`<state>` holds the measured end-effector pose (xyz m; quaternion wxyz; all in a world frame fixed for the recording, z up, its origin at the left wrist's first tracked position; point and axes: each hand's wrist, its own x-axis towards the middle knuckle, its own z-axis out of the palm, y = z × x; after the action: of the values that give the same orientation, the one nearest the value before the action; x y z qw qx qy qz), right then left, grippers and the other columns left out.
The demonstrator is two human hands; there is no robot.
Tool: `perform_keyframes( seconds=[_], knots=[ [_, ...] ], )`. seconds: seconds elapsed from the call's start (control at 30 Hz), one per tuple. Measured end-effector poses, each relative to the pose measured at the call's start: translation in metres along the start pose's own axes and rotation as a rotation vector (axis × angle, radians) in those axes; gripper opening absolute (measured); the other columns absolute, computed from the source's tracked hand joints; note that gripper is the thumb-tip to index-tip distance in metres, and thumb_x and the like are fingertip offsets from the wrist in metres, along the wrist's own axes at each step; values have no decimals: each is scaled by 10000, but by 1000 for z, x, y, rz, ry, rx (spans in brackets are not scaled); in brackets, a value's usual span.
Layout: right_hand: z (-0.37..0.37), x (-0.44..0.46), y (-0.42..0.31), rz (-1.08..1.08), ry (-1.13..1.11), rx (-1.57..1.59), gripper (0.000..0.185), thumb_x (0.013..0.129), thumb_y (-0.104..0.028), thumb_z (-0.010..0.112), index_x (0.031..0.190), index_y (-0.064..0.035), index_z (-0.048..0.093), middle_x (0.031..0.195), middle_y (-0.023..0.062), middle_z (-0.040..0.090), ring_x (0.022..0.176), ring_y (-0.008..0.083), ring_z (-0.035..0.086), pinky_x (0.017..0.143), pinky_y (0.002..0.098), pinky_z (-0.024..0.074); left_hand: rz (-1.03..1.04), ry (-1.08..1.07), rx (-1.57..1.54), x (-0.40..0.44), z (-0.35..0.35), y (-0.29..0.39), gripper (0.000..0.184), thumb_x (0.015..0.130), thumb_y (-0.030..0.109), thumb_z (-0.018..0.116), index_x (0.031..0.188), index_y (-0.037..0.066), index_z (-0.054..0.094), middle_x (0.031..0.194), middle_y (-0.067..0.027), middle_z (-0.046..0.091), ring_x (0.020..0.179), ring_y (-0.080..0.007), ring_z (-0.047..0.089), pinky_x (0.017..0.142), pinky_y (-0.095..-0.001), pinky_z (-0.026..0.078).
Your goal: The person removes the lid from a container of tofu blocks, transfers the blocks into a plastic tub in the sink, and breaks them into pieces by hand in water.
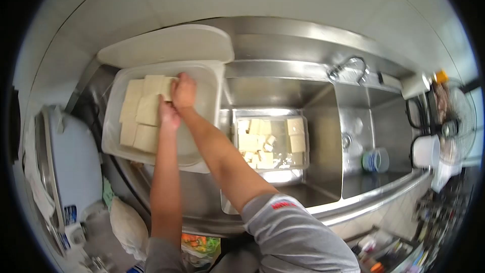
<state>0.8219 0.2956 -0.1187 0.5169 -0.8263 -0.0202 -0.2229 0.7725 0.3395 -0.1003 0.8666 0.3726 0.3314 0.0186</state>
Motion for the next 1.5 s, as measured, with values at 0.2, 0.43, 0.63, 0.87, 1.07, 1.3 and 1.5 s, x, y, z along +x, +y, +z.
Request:
perform_keyframes(
  seconds=[0.2, 0.43, 0.63, 0.87, 1.07, 1.3, 1.5],
  knots=[
    [-8, -1, -10, -37, -53, -37, 181, 774, -149, 535, 853, 13, 510, 831, 211, 535, 771, 373, 516, 717, 442, 411, 100, 114, -62, -3, -2, 3, 541, 914, 455, 251, 1193, 14, 395, 1214, -107, 435, 1123, -206, 419, 939, -330, 352],
    [-13, -2, -23, 156, -269, -164, 272, 802, -227, 526, 896, 6, 420, 874, 209, 531, 832, 353, 524, 717, 422, 426, 91, 122, -99, 10, -15, -1, 518, 906, 445, 230, 1208, 66, 412, 1189, -73, 461, 1122, -197, 425, 939, -325, 353],
    [-32, -7, -56, -139, -483, -486, 425, 805, -348, 515, 1031, 4, 441, 1080, 257, 504, 1036, 357, 479, 886, 441, 351, 105, -392, -459, -8, -14, 5, 570, 891, 491, 182, 1250, 95, 382, 1271, -89, 402, 1181, -241, 365, 987, -376, 286],
    [-44, -21, -56, -249, -448, -471, 522, 790, -389, 495, 1137, -3, 435, 1186, 304, 405, 1125, 391, 392, 935, 489, 297, 183, -372, -268, 8, -32, -13, 638, 865, 554, 145, 1275, 113, 356, 1322, -103, 355, 1223, -257, 317, 1017, -378, 242],
    [-54, -7, -47, -47, -564, -360, 526, 809, -333, 494, 1159, 50, 407, 1159, 252, 432, 1089, 383, 410, 926, 431, 321, 23, -73, -241, 0, -14, -3, 666, 859, 571, 139, 1276, 96, 348, 1318, -113, 361, 1212, -265, 345, 1008, -383, 272],
    [-38, -15, -34, 103, -274, -457, 501, 782, -300, 544, 1124, 37, 406, 1135, 216, 412, 1064, 336, 397, 887, 415, 343, -23, -3, -164, 15, -21, -7, 611, 870, 553, 170, 1232, 118, 401, 1271, -106, 421, 1181, -262, 387, 980, -382, 317],
    [-63, -14, -65, 76, -415, -326, 590, 758, -286, 570, 1215, 14, 346, 1138, 209, 399, 1047, 329, 395, 881, 412, 337, 157, -279, -138, 9, -25, -7, 550, 881, 508, 245, 1180, 87, 433, 1231, -96, 455, 1140, -241, 418, 969, -379, 319]
  ],
)
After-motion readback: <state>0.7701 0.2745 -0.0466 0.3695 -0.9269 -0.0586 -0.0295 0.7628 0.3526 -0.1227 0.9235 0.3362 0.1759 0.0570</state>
